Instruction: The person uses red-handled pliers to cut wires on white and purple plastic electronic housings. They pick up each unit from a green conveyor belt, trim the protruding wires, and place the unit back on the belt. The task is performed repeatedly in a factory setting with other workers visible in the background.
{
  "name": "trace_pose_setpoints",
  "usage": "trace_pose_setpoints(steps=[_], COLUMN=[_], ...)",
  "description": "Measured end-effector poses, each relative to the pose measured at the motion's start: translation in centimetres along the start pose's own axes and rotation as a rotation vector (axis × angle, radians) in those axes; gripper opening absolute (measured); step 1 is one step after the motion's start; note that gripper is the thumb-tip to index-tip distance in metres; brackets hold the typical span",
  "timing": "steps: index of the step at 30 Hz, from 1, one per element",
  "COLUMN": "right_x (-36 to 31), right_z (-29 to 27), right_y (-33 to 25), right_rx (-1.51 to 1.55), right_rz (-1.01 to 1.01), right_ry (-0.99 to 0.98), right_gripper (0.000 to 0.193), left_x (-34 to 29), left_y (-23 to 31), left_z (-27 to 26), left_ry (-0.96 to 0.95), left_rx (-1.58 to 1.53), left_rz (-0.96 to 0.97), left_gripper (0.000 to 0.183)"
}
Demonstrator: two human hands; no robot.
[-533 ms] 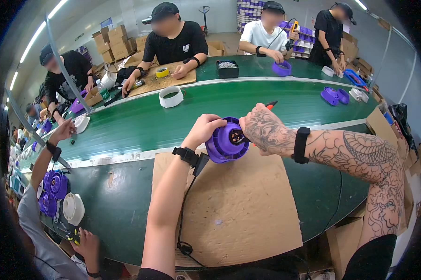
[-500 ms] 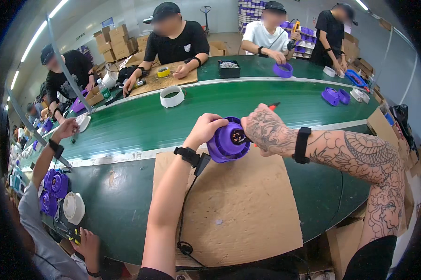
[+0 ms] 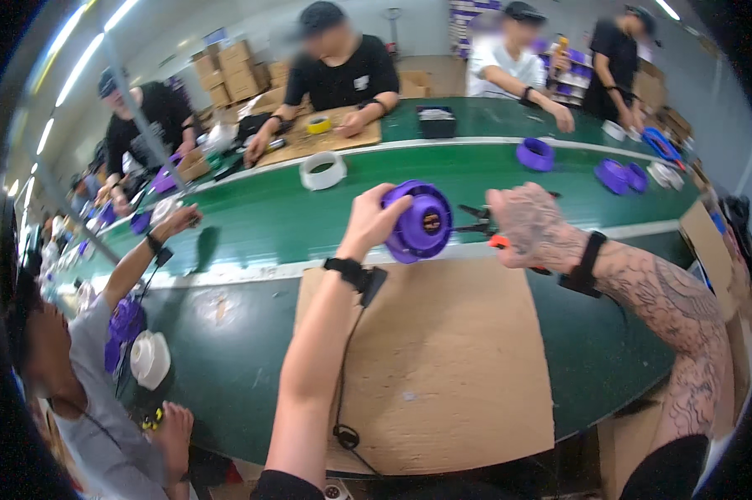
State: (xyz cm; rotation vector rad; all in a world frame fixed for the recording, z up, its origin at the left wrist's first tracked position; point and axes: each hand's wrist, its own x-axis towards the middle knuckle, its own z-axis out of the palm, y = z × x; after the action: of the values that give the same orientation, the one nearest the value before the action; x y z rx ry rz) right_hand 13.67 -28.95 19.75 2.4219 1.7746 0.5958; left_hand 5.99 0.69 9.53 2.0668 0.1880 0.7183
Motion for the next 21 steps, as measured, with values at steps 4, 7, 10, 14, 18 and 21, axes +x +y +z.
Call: trace_pose_setpoints(steps=[4, 7, 10, 14, 18, 21], right_x=[1.1, 0.6, 1.0, 2.1, 2.1, 2.1], right_z=[-0.3, 0.2, 1.1, 1.2, 1.6, 1.7], right_y=[-1.6, -2.1, -2.8, -2.9, -2.7, -2.9], right_rx=[-0.074, -0.116, -0.233, -0.219, -0.219, -0.241], right_rz=[0.039, 0.030, 0.029, 0.027, -0.006, -0.007], right_ry=[-0.107, -0.168, -0.193, -0.271, -0.258, -0.238], right_gripper=[0.046, 0.052, 0.056, 0.046, 0.048, 0.048], left_x=[0.0, 0.0, -0.1, 0.0, 0.0, -0.1], left_y=[0.3, 1.1, 1.4, 1.5, 1.5, 1.8], left_z=[0.3, 1.2, 1.7, 1.8, 2.1, 2.2], left_ry=[-0.107, -0.105, -0.088, -0.066, -0.063, -0.054], left_rx=[0.045, 0.014, 0.010, 0.018, 0.032, 0.046], left_rz=[0.016, 0.047, 0.073, 0.080, 0.088, 0.111], left_gripper=[0.047, 0.048, 0.048, 0.048, 0.048, 0.048])
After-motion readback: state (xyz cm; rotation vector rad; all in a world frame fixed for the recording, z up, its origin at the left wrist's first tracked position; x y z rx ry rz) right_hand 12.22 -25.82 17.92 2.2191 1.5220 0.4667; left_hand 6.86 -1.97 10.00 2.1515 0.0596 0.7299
